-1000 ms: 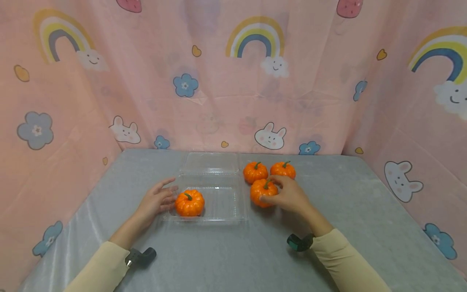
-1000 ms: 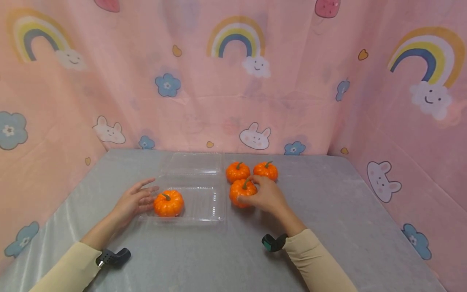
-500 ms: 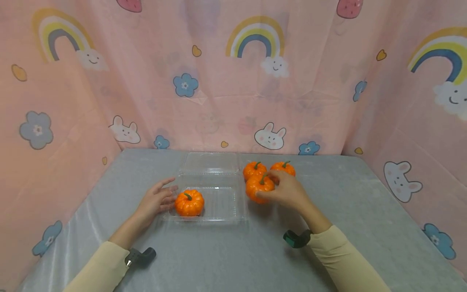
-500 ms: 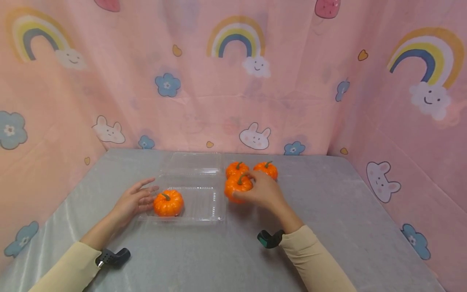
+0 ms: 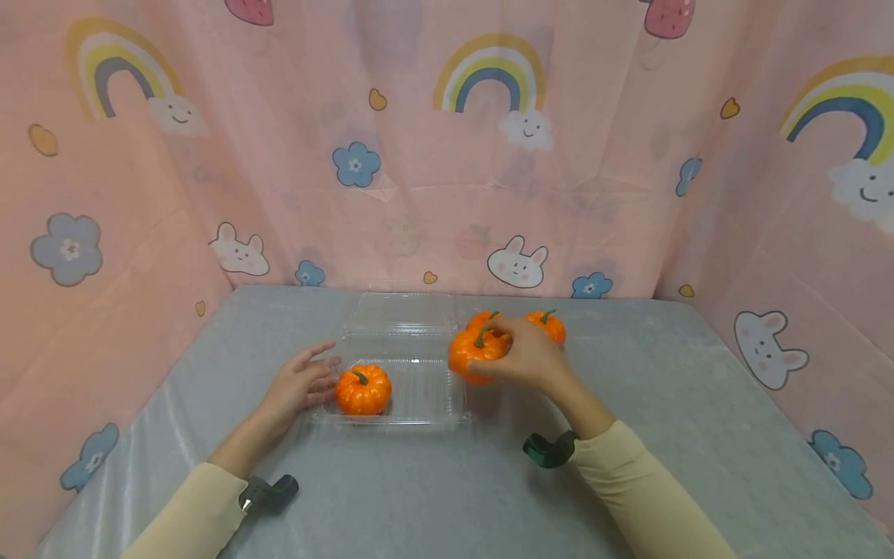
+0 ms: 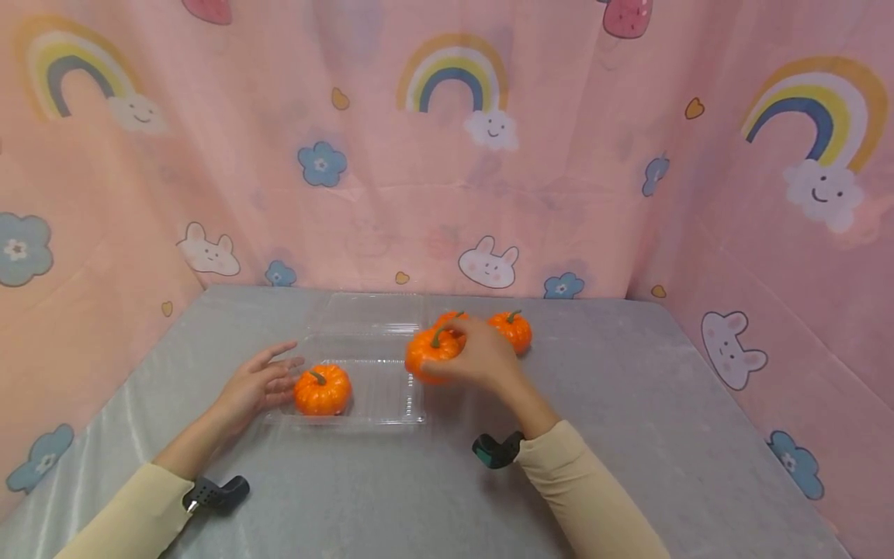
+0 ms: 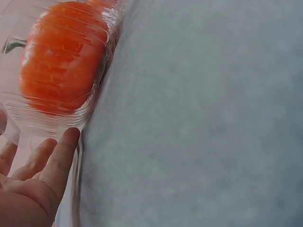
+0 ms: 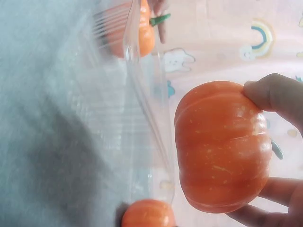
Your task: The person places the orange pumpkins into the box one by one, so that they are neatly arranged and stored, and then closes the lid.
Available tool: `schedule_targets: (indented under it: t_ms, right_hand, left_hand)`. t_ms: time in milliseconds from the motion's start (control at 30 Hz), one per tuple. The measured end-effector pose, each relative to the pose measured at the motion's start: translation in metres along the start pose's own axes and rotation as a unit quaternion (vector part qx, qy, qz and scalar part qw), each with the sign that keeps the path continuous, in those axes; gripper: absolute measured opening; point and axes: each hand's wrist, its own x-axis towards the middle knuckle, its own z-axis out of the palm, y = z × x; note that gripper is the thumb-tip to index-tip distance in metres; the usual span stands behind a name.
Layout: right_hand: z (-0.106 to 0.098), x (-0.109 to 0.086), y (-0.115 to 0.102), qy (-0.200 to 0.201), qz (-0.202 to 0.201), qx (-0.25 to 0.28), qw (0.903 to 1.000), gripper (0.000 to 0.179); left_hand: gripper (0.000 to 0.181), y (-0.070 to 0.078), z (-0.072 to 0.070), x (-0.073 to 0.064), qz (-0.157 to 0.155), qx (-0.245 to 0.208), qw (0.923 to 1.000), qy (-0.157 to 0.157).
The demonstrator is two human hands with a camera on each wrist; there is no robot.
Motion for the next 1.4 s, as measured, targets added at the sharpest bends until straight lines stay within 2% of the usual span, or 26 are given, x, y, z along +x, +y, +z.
schedule_targets:
  t_ms: [267,433,567,800,933,1167,1400]
  right_hand:
    - [0.006,0.005,-0.017,0.003,-0.044,0.006,0.999,0.066]
    - [0.012,0.009,-0.025,0.0,-0.051,0.003,0.9987,0.067]
    - [0.018,0.012,-0.031,-0.005,-0.059,0.029,0.9979,0.064]
    - [0.029,0.015,-0.042,-0.028,-0.062,0.056,0.9961,0.063]
    - [0.035,0.016,-0.047,-0.042,-0.071,0.049,0.9954,0.064]
    - [0.046,0.016,-0.053,-0.082,-0.065,0.029,0.9941,0.064]
    - [0.055,0.017,-0.054,-0.099,-0.06,0.02,0.9931,0.065]
  left_hand:
    - [0.051,0.001,0.001,0.0,-0.006,0.003,1.0,0.003]
    - [0.051,0.0,0.001,0.0,-0.01,0.004,0.9999,0.005]
    - [0.051,0.0,0.001,0.0,-0.009,0.004,0.9999,0.005]
    - [0.051,0.0,0.001,0.0,-0.008,0.005,0.9999,0.006]
    - [0.051,0.0,0.001,0.0,-0.007,0.0,1.0,0.004]
    - [0.051,0.001,0.001,0.0,-0.002,-0.001,1.0,0.001]
    - [0.051,0.0,0.0,-0.001,0.0,0.004,1.0,0.002]
